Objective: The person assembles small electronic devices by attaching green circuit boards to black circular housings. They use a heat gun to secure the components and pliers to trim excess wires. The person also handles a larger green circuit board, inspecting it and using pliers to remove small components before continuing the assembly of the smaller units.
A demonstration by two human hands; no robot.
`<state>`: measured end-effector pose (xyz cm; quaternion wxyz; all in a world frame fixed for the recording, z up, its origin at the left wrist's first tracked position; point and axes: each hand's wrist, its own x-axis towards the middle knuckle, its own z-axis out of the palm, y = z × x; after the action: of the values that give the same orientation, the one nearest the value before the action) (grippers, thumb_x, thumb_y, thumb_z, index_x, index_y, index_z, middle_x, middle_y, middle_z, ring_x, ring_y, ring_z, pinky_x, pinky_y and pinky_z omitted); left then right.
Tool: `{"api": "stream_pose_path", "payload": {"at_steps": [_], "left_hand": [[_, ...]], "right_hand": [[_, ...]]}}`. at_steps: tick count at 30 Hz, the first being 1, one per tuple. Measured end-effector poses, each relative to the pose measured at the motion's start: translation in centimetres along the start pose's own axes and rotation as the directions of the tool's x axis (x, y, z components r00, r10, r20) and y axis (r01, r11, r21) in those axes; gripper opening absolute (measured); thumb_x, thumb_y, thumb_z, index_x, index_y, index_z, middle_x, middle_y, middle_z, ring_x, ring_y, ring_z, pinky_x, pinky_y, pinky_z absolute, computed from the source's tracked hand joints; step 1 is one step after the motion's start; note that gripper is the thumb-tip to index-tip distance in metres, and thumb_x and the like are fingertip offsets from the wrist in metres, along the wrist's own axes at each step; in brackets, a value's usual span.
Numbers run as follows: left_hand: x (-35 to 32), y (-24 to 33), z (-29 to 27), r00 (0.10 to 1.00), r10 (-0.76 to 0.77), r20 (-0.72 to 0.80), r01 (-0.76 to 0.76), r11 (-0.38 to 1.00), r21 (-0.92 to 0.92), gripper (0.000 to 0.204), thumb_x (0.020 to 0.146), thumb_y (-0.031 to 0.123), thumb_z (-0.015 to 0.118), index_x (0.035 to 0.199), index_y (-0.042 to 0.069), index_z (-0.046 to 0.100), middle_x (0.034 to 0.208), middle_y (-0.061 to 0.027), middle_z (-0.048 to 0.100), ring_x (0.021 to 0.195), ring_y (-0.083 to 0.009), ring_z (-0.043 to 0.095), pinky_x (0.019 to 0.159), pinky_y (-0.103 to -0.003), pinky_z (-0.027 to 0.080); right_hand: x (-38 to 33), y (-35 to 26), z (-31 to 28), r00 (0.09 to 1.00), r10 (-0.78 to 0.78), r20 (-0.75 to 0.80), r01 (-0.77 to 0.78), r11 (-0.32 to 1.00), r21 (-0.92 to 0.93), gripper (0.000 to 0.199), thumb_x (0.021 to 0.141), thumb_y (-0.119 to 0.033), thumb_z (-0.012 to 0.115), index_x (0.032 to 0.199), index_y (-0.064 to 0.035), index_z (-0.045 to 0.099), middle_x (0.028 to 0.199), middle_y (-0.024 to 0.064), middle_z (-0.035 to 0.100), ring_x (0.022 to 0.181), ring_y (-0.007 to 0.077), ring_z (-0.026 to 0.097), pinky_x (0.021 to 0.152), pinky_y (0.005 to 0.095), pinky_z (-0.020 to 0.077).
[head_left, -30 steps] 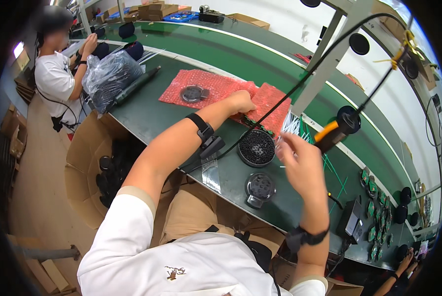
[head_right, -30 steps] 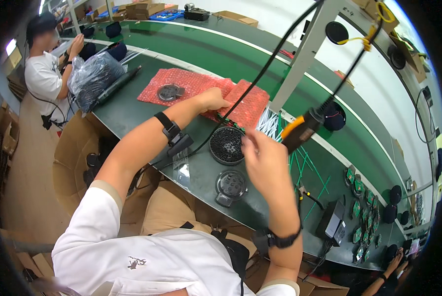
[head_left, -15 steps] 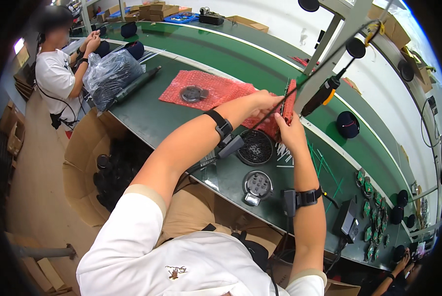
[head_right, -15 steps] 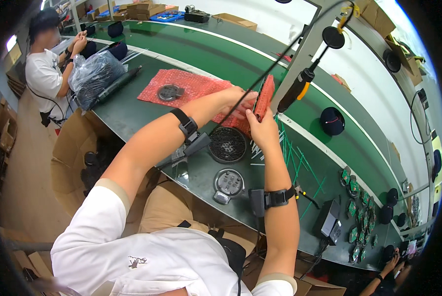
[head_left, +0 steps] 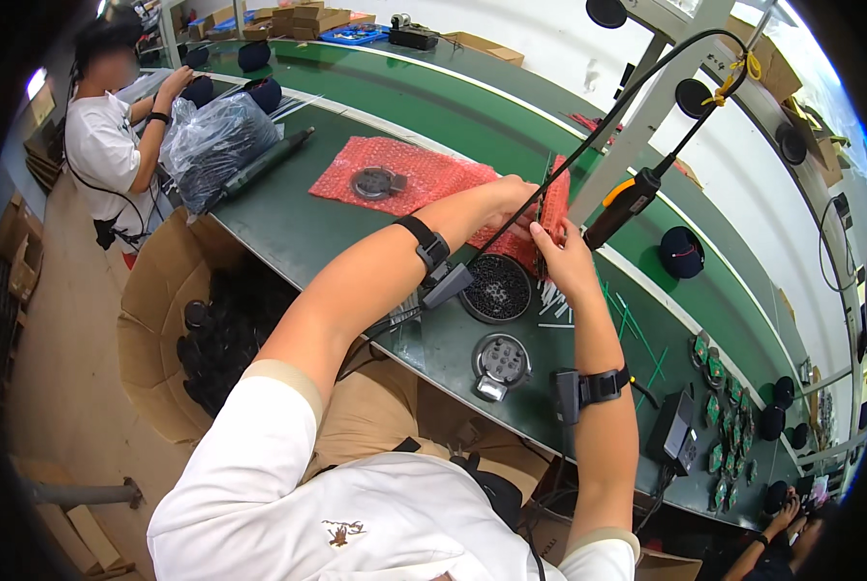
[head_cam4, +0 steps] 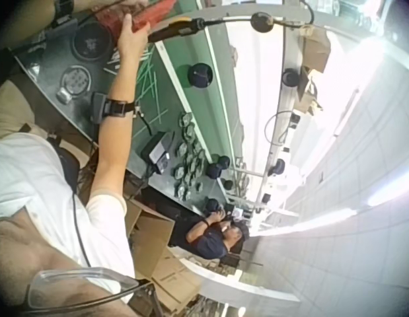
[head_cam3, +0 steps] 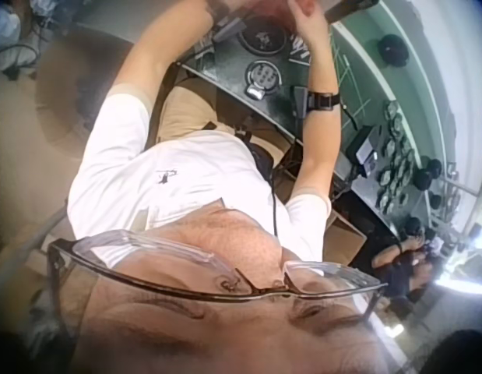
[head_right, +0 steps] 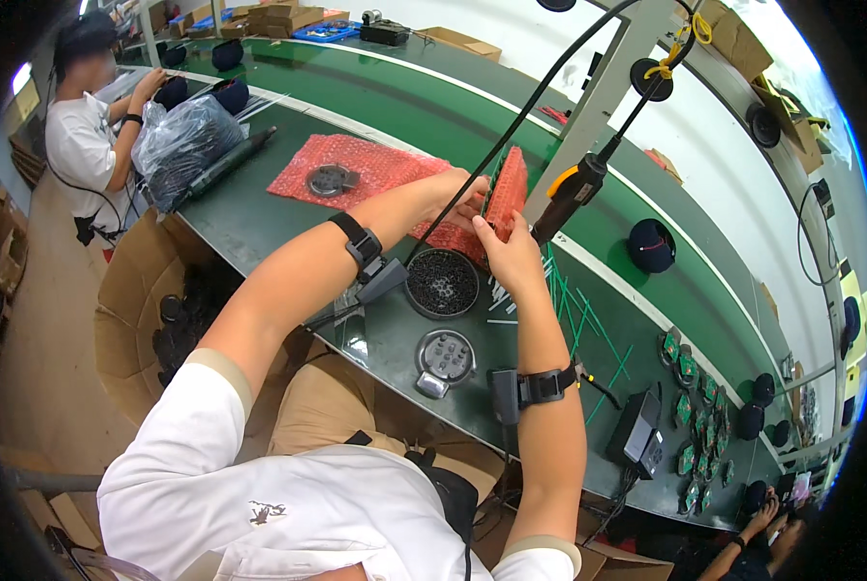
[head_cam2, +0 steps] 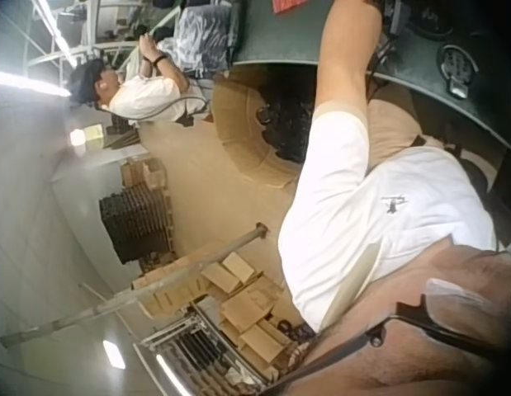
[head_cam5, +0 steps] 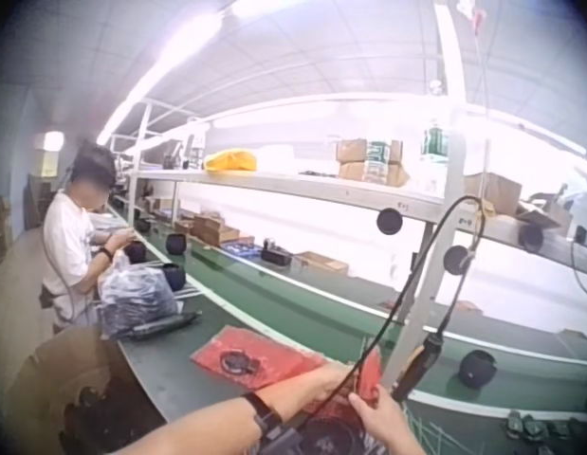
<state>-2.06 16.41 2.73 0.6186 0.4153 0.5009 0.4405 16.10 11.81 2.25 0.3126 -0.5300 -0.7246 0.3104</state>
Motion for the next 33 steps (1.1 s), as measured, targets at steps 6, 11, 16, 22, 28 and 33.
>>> {"api": "stream_pose_path", "payload": {"at_steps": [6, 11, 16, 22, 28, 33], "left_hand": [[1.6, -1.6, -1.6, 0.996, 0.028, 0.08, -0.024, 0.998, -0.05, 0.03, 0.108, 0.028, 0.053, 0.114, 0.002, 0.067, 0.1, -0.0114, 0.069, 0.081, -0.0273, 0.07, 0.074, -0.054, 0.061], [-0.3, -1.8, -3.1, 0.985, 0.107, -0.138, -0.114, 0.992, -0.044, 0.017, 0.097, 0.001, 0.058, 0.11, -0.003, 0.068, 0.102, -0.0139, 0.072, 0.089, -0.0283, 0.074, 0.073, -0.048, 0.063], [-3.7, 0.4, -9.0, 0.893, 0.141, -0.426, -0.284, 0.913, -0.292, 0.025, 0.093, -0.005, 0.051, 0.113, -0.004, 0.064, 0.103, -0.0153, 0.07, 0.091, -0.0293, 0.074, 0.076, -0.048, 0.064], [-15.2, 0.7, -15.4, 0.874, 0.257, -0.413, -0.451, 0.747, -0.489, 0.016, 0.104, 0.014, 0.062, 0.116, 0.003, 0.062, 0.111, -0.011, 0.069, 0.103, -0.0246, 0.068, 0.091, -0.042, 0.057], [-30.5, -3.8, -8.3, 0.872, 0.428, -0.24, -0.488, 0.707, -0.512, 0.047, 0.106, 0.012, 0.054, 0.15, 0.0, 0.043, 0.129, -0.0102, 0.066, 0.106, -0.0158, 0.067, 0.089, -0.032, 0.058], [-33.6, -9.2, 0.2, 0.949, 0.313, -0.024, -0.298, 0.873, -0.386, 0.075, 0.092, 0.022, 0.078, 0.151, 0.0, 0.036, 0.127, -0.0095, 0.064, 0.087, -0.0155, 0.07, 0.074, -0.028, 0.06]], "right_hand": [[-0.1, -0.4, 0.0, 0.998, -0.002, -0.069, 0.0, 1.0, -0.029, 0.089, 0.093, -0.057, 0.064, 0.149, 0.0092, 0.045, 0.134, 0.0312, 0.064, 0.128, 0.0414, 0.062, 0.107, 0.0437, 0.0465], [-0.9, -1.4, 0.0, 0.986, -0.02, -0.163, 0.0, 0.993, -0.12, 0.069, 0.1, -0.046, 0.053, 0.145, 0.005, 0.049, 0.122, 0.0306, 0.069, 0.119, 0.0451, 0.065, 0.104, 0.0458, 0.0482], [-1.7, -2.7, 1.1, 0.983, -0.076, -0.167, 0.024, 0.955, -0.294, 0.07, 0.099, -0.052, 0.053, 0.142, 0.0035, 0.052, 0.126, 0.0322, 0.066, 0.119, 0.0456, 0.064, 0.102, 0.0506, 0.0497], [-4.8, -5.0, 3.5, 0.963, -0.249, -0.103, 0.15, 0.814, -0.561, 0.052, 0.092, -0.043, 0.071, 0.12, 0.0008, 0.064, 0.121, 0.0252, 0.067, 0.118, 0.0402, 0.063, 0.097, 0.0491, 0.0528], [-20.2, -0.4, -4.9, 0.915, -0.386, -0.12, 0.255, 0.783, -0.567, 0.016, 0.088, -0.021, 0.077, 0.087, -0.0095, 0.066, 0.089, 0.0085, 0.066, 0.085, 0.0298, 0.067, 0.069, 0.0435, 0.0546], [-22.0, 8.5, -11.1, 0.946, 0.045, -0.321, -0.295, 0.532, -0.794, 0.037, 0.092, -0.032, 0.076, 0.108, -0.001, 0.063, 0.104, 0.0167, 0.06, 0.099, 0.0369, 0.061, 0.082, 0.0456, 0.0524]]}}
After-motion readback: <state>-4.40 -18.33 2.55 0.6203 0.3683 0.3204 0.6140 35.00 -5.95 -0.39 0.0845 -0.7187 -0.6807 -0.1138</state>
